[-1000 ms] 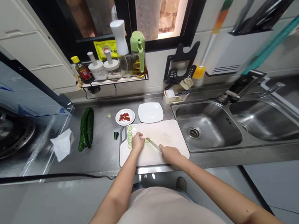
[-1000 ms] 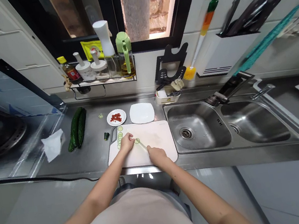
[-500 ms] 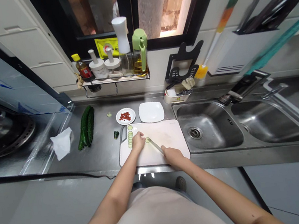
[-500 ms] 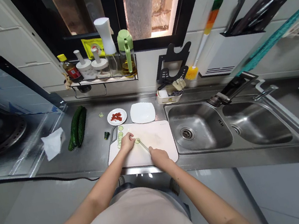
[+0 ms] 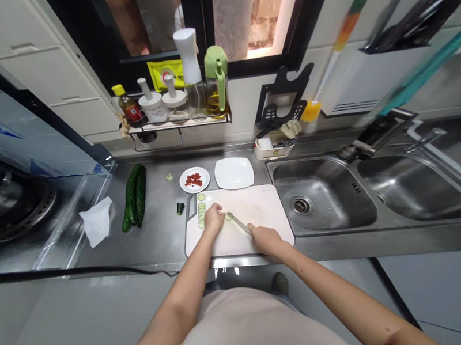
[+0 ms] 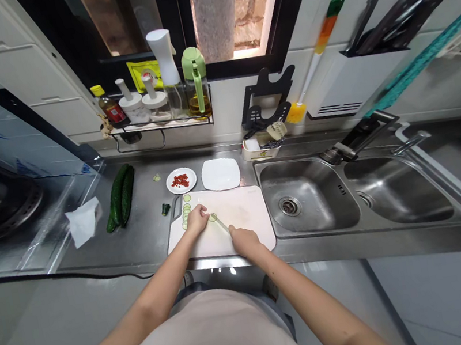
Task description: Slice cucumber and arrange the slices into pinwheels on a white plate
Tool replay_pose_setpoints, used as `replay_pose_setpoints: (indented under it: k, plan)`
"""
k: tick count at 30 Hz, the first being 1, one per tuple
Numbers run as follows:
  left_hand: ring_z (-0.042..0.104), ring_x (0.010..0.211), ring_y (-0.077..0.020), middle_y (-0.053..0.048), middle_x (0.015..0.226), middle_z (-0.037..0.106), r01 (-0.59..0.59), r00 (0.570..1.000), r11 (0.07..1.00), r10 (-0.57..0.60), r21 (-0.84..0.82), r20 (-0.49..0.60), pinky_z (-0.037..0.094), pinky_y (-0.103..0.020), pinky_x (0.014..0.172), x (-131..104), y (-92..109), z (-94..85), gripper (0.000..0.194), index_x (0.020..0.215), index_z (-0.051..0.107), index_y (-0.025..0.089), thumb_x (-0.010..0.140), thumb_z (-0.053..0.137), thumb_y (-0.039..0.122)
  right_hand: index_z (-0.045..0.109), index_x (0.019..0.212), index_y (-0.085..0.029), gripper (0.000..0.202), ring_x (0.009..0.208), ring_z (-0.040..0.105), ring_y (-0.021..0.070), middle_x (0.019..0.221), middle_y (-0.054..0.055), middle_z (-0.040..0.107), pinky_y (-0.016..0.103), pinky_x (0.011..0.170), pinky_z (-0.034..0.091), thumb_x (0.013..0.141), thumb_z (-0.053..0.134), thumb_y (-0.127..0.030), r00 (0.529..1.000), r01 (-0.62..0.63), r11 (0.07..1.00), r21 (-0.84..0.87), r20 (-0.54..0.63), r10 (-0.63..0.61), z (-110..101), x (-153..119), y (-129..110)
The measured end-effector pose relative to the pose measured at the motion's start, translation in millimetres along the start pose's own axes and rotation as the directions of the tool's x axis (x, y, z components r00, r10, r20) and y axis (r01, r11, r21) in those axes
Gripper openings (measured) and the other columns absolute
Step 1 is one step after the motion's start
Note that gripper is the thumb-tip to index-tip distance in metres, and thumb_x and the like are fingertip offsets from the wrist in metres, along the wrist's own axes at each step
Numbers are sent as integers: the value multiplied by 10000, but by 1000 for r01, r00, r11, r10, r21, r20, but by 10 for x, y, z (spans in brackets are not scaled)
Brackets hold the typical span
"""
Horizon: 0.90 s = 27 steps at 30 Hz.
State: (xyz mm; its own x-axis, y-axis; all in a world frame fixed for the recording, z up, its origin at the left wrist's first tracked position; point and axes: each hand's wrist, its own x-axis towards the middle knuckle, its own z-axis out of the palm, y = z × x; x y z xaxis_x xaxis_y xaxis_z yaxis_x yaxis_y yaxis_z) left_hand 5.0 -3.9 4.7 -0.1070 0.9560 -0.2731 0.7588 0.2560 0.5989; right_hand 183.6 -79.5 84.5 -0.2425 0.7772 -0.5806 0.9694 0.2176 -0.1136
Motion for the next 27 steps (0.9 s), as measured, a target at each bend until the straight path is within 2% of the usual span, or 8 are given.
replay_pose_setpoints:
  k: [11, 27]
  plan:
    - [598, 808, -167, -12, 795, 658, 24, 1000, 1000, -24, -9, 12, 408, -246, 720, -2, 11, -10, 187, 936, 601, 217, 754, 618, 183, 437, 1172, -160, 319, 943, 638, 240, 992, 149, 666, 309, 721, 419, 862, 370, -130, 1000, -10, 1000, -4, -7, 10, 75, -60, 44]
    - [601, 810, -165, -11, 798, 657, 3, 1000, 1000, -3, 9, 2, 410, -244, 729, 2, 5, -3, 178, 938, 600, 219, 763, 623, 194, 456, 1189, -158, 331, 957, 646, 236, 1007, 159, 669, 318, 747, 444, 877, 360, -106, 1000, 9, 1000, -14, -18, -10, -23, 39, -30]
